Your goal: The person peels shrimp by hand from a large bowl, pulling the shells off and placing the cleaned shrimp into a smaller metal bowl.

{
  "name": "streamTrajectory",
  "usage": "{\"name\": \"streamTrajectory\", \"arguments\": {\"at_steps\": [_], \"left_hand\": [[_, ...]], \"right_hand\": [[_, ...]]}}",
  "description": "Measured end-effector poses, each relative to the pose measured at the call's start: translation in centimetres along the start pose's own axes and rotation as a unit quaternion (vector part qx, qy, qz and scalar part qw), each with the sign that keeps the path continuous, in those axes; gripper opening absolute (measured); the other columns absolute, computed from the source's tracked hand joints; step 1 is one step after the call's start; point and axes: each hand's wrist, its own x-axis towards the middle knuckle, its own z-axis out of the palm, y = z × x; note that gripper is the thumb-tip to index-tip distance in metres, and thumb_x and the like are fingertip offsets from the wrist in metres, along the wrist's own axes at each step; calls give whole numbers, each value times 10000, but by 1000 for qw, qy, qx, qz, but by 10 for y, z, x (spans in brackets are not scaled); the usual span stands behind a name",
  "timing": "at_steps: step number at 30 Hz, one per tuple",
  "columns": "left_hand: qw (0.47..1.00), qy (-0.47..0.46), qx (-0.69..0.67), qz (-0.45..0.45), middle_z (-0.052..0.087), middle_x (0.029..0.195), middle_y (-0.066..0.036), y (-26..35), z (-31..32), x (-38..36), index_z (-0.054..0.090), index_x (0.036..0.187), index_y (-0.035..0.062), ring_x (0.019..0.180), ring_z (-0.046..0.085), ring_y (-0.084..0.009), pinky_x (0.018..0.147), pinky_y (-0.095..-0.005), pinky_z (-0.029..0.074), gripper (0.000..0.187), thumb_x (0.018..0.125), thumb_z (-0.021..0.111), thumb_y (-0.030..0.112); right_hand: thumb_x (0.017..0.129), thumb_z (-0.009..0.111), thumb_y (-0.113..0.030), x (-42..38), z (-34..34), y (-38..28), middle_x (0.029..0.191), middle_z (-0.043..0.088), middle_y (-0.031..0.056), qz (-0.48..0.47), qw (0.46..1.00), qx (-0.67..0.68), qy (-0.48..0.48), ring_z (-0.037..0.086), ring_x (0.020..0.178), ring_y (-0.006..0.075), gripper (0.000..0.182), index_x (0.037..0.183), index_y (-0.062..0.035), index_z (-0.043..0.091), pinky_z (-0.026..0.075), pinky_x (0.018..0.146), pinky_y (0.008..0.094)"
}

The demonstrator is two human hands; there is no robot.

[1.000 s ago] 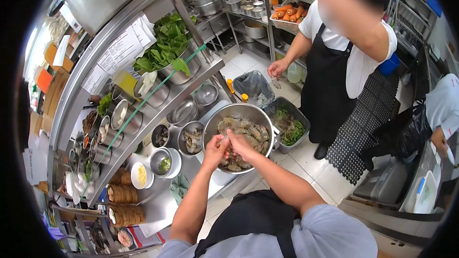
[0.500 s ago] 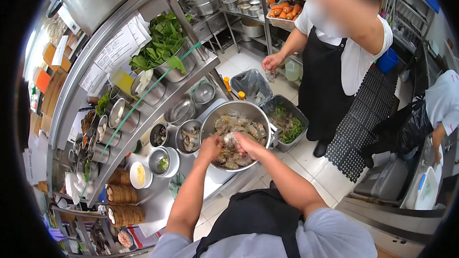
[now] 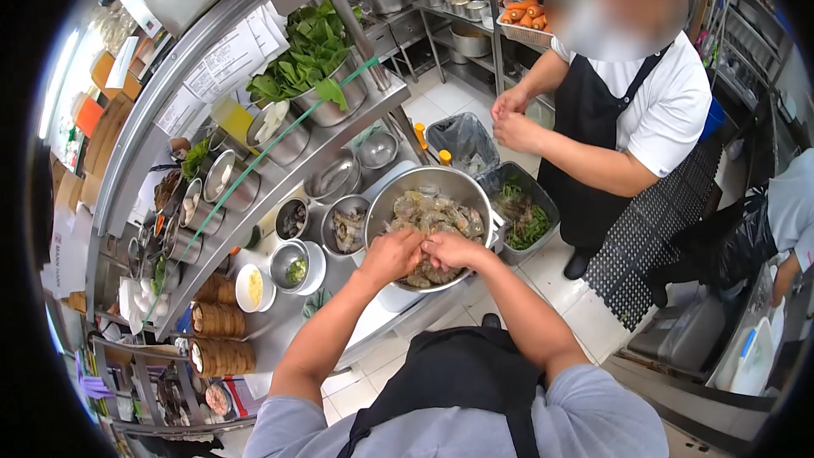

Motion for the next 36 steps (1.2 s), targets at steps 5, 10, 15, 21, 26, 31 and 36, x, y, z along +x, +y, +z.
{"name": "streamTrajectory", "arguments": {"at_steps": [5, 10, 15, 21, 26, 31, 36], "left_hand": [[999, -2, 20, 29, 625, 816, -92, 4, -2, -1, 583, 881, 110, 726, 652, -320, 567, -457, 524, 164, 784, 665, 213], [999, 2, 39, 25, 635, 772, -115, 0, 8, -1, 582, 869, 90, 687, 650, -334, 574, -459, 525, 177, 787, 659, 227], [1000, -21, 15, 5, 663, 723, -148, -9, 12, 4, 620, 824, 65, 660, 658, -357, 606, -476, 535, 136, 813, 621, 200], [996, -83, 20, 6, 672, 723, -173, -7, 4, 7, 643, 768, 54, 667, 665, -367, 628, -490, 540, 156, 809, 615, 202], [943, -156, -272, -111, 694, 755, -142, -28, 10, 4, 695, 1023, 27, 615, 675, -230, 596, -360, 549, 192, 874, 595, 95], [746, -60, -620, -237, 693, 996, -12, -36, 52, -13, 609, 1232, 76, 747, 653, -109, 596, -238, 554, 275, 976, 511, 59], [610, 137, -726, -289, 672, 1044, -15, -2, 88, -10, 626, 1195, 69, 844, 643, -112, 692, -255, 537, 235, 992, 580, 180]], "right_hand": [[1030, 410, -289, 4, 5, 14, 690, 639, 41, -19, 998, 53, -36, 563, 493, 120, 372, 905, -18, 633, 455, 484, 286], [1003, 430, -277, 4, 4, 1, 730, 643, 104, -6, 993, -111, 29, 610, 592, 220, 346, 894, -17, 630, 477, 564, 380], [993, 416, -294, 19, 0, 19, 799, 638, 179, -107, 968, -216, 68, 609, 757, 338, 365, 882, -9, 616, 468, 716, 451], [1022, 411, -367, 18, -11, 24, 817, 618, 94, -136, 966, -221, -12, 573, 747, 231, 391, 941, -34, 601, 474, 688, 373], [1038, 455, -378, -8, -13, -2, 812, 524, -30, 51, 997, -8, -53, 490, 704, 87, 312, 975, -102, 588, 444, 610, 256], [1050, 455, -323, 0, 1, 5, 742, 440, -56, 33, 957, 286, -43, 382, 603, 51, 224, 1042, -123, 555, 376, 563, 245], [1069, 393, -324, 62, 34, 75, 963, 633, 30, -128, 945, 54, 294, 592, 777, 101, 373, 1271, -43, 531, 488, 611, 237]]}}
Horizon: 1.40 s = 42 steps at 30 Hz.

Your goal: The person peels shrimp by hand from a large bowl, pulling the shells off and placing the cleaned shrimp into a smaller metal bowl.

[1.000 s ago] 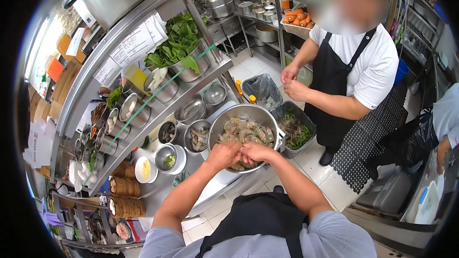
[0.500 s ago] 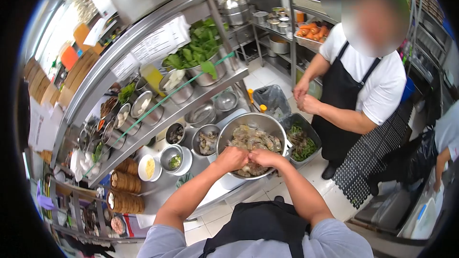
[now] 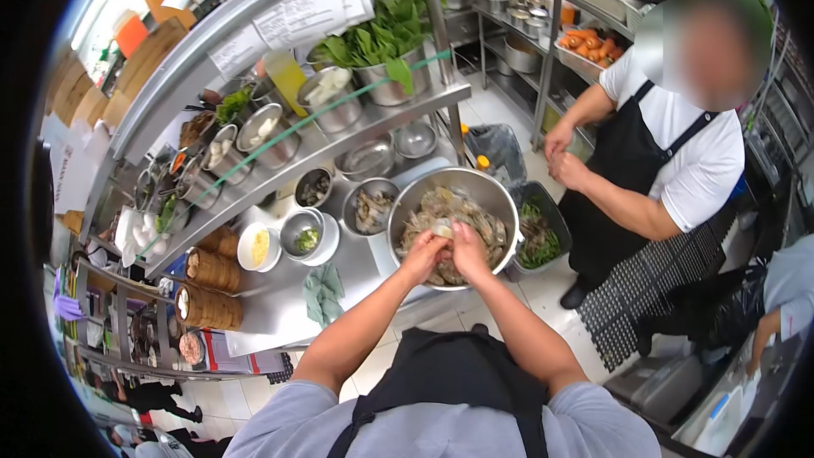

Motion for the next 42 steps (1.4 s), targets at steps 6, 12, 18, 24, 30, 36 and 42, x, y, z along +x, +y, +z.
{"name": "streamTrajectory", "arguments": {"at_steps": [6, 12, 18, 24, 30, 36, 42], "left_hand": [[994, 90, -37, -51, 644, 778, -50, -16, -9, 5, 629, 905, 74, 665, 623, -171, 582, -329, 514, 150, 982, 602, 200], [991, 20, -85, -99, 626, 815, -74, 16, -13, -4, 587, 1002, 49, 690, 647, -233, 674, -391, 573, 74, 963, 558, 105], [983, -13, -149, -108, 643, 939, -54, 28, -34, -1, 583, 1143, 51, 830, 648, -181, 776, -330, 550, 278, 875, 538, -9], [900, 50, 411, 133, 681, 914, -80, 55, -43, 12, 699, 1011, 21, 889, 650, -266, 814, -381, 517, 163, 907, 615, 113], [672, 15, 716, 187, 629, 872, -162, 69, -51, 22, 741, 858, 76, 858, 599, -362, 787, -440, 481, 133, 859, 665, 186], [724, 4, 646, 242, 646, 926, -146, 80, -11, 5, 718, 1009, 68, 900, 617, -352, 806, -452, 495, 231, 782, 719, 115], [764, 6, 591, 260, 673, 821, -159, 64, 10, -1, 687, 852, 6, 795, 651, -361, 732, -418, 521, 103, 817, 670, 101]], "right_hand": [[1040, 418, -262, -36, -2, -54, 777, 569, -30, 208, 930, 298, -58, 461, 597, 51, 251, 1083, -85, 591, 366, 490, 220], [1030, 487, -349, -33, -24, -94, 641, 357, -63, 318, 783, 472, -251, 346, 578, 93, 292, 860, -113, 514, 339, 572, 267], [1017, 506, -375, -17, -16, -87, 618, 360, -69, 350, 672, 532, -378, 352, 557, 94, 307, 862, -109, 519, 335, 581, 265], [1032, 499, -264, -13, -40, -116, 716, 444, -37, 251, 826, 375, -337, 389, 583, 81, 229, 997, -50, 573, 386, 599, 262], [994, 518, -191, -11, -54, -102, 744, 621, 40, 17, 974, -87, -208, 563, 615, 187, 222, 1047, -5, 627, 463, 614, 334], [898, 596, -175, -16, -52, -101, 793, 706, 135, -87, 963, -246, -60, 672, 746, 357, 171, 947, -50, 702, 525, 702, 448], [869, 597, -168, -23, -33, -96, 827, 698, 142, -100, 955, -275, -44, 660, 782, 380, 138, 887, -71, 693, 520, 719, 485]]}}
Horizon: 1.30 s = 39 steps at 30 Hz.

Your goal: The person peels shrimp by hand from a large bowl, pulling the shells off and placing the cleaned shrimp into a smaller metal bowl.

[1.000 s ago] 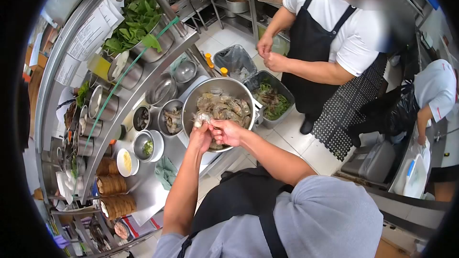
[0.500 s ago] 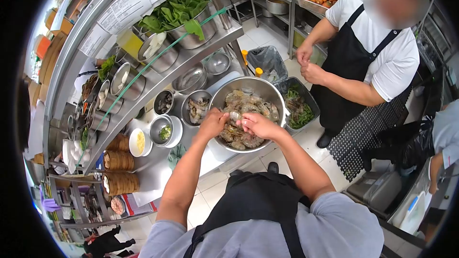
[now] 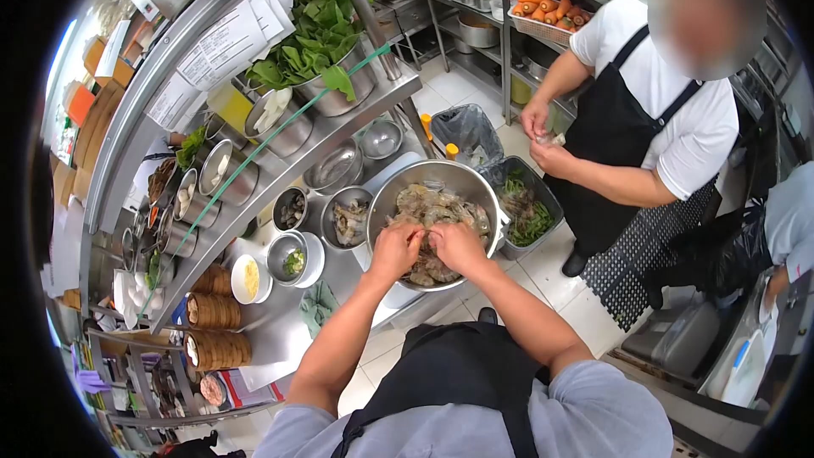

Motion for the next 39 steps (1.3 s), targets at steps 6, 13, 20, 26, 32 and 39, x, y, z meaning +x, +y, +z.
{"name": "streamTrajectory", "arguments": {"at_steps": [6, 13, 20, 26, 32, 39], "left_hand": [[981, 26, -79, -177, 705, 793, -158, -9, 10, -11, 686, 870, -21, 681, 668, -249, 663, -348, 509, 121, 846, 633, 85], [736, -132, -521, -412, 641, 767, -29, -30, -15, -6, 659, 955, 14, 632, 585, -103, 593, -211, 464, 87, 932, 602, 77], [617, -193, -661, -381, 643, 796, -14, -53, -19, -14, 634, 996, 58, 620, 549, -82, 566, -220, 454, 81, 929, 626, 103], [984, -110, 33, -137, 681, 828, -5, -60, -14, -10, 696, 988, 45, 670, 587, -92, 589, -235, 475, 218, 951, 639, 253], [932, -199, -109, -283, 702, 785, -110, -16, -9, 6, 719, 1012, 26, 614, 599, -159, 594, -326, 509, 259, 894, 656, 248], [942, -187, 182, -212, 701, 1017, -204, -12, -2, 3, 705, 1018, 51, 957, 668, -399, 860, -508, 515, 296, 896, 495, 221]], "right_hand": [[856, 643, -215, -4, 19, 1, 862, 657, 138, -16, 1000, -26, 5, 638, 822, 376, 163, 875, -57, 678, 502, 697, 474], [873, 644, -212, 1, 16, 17, 870, 599, 128, -112, 993, 36, -12, 616, 812, 361, 195, 1020, -91, 685, 491, 699, 460], [978, 572, -229, 10, 18, 28, 749, 574, 40, -36, 959, 230, -161, 573, 708, 197, 260, 1056, 7, 649, 457, 669, 361], [1004, 559, -242, -1, 15, 25, 748, 589, -32, 147, 895, 360, -218, 522, 717, 108, 251, 1022, -21, 678, 452, 692, 296], [944, 614, -283, -4, 22, 6, 747, 649, 109, 110, 956, 163, -218, 562, 677, 146, 271, 1004, -30, 694, 473, 676, 318], [862, 624, -181, 1, -35, 29, 927, 659, 152, 32, 997, -17, 62, 639, 852, 379, 134, 923, -87, 696, 511, 791, 432]]}}
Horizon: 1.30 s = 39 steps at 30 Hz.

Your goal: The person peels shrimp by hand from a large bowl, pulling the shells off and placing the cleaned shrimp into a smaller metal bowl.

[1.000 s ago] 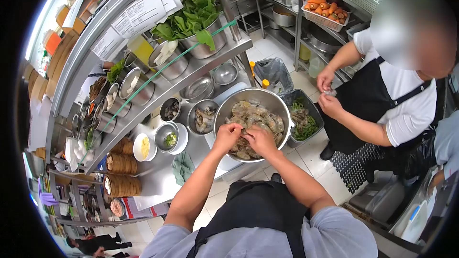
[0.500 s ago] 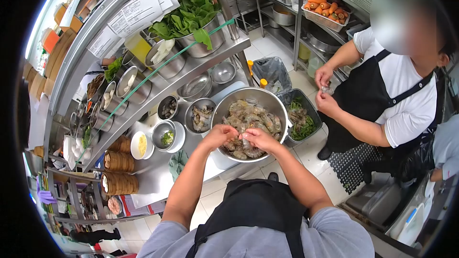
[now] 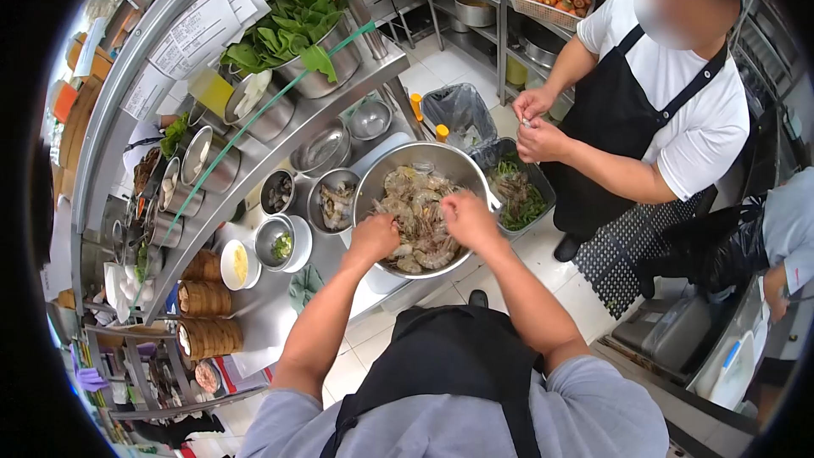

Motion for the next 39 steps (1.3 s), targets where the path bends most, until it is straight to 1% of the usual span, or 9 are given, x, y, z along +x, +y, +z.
{"name": "streamTrajectory", "arguments": {"at_steps": [3, 8, 11, 17, 24, 31, 36, 37, 39], "left_hand": [[992, -66, 105, -15, 697, 1036, -208, 1, 6, -1, 707, 1032, 74, 966, 662, -408, 876, -501, 515, 295, 901, 492, 230], [996, -68, 54, -19, 697, 1038, -198, -18, -9, 1, 711, 1023, 84, 1005, 659, -385, 901, -469, 516, 324, 916, 470, 272], [996, 43, -84, 8, 693, 1060, -187, -100, -28, 28, 705, 1023, 63, 1014, 640, -406, 894, -464, 502, 421, 967, 439, 384], [976, 103, 131, -140, 703, 999, -201, -154, -86, 24, 716, 1027, 60, 987, 647, -410, 842, -478, 500, 468, 983, 458, 449], [981, 47, -189, 1, 704, 980, -178, -73, -28, -30, 706, 1054, 74, 864, 681, -339, 805, -440, 524, 267, 916, 630, 290], [929, 281, -170, 171, 666, 1055, -196, 39, -4, -51, 563, 1255, 19, 926, 654, -393, 816, -434, 518, 387, 894, 654, 126], [942, 214, -226, 124, 629, 1137, -254, 13, 11, -23, 534, 1250, 23, 1039, 590, -465, 888, -477, 480, 370, 903, 633, 106], [942, 185, -246, 132, 632, 1136, -247, 10, 7, -22, 536, 1247, 34, 1042, 595, -456, 885, -469, 481, 355, 913, 629, 114], [936, 129, -289, 153, 647, 1101, -219, 11, -8, -25, 546, 1211, 50, 1019, 618, -432, 864, -446, 487, 300, 936, 624, 141]], "right_hand": [[855, 610, -180, 9, -24, -3, 909, 657, 151, 11, 998, -56, -29, 635, 830, 381, 125, 872, -87, 693, 512, 826, 449], [837, 622, -270, -8, -6, -20, 1019, 679, 117, -88, 897, -255, -351, 608, 1016, 327, 192, 899, -145, 754, 424, 959, 531], [809, 650, -329, -27, 9, -19, 1038, 678, 88, -122, 885, -312, -323, 535, 1133, 312, 269, 956, -132, 761, 368, 974, 510], [803, 570, -398, -17, -1, -40, 1237, 619, 146, -65, 853, -315, -412, 434, 1287, 354, 461, 1123, -103, 723, 299, 1048, 516], [852, 527, -439, -8, 4, -15, 1137, 621, 147, -81, 824, -238, -507, 542, 1126, 349, 431, 1071, -93, 660, 342, 919, 556], [988, 529, -309, 16, 21, -48, 982, 615, 228, 52, 985, 116, -114, 601, 970, 404, 357, 1032, 40, 592, 463, 895, 449], [938, 575, -169, 12, 17, -66, 953, 620, 198, 239, 842, 463, -136, 615, 960, 408, 287, 1148, 25, 556, 482, 916, 440], [900, 580, -135, 9, 11, -67, 947, 621, 191, 84, 956, 280, -15, 620, 928, 417, 314, 1172, 19, 547, 483, 905, 457], [796, 579, -72, 8, -4, -72, 921, 635, 196, -156, 980, 20, 124, 628, 873, 438, 370, 1159, -3, 558, 477, 880, 511]]}}
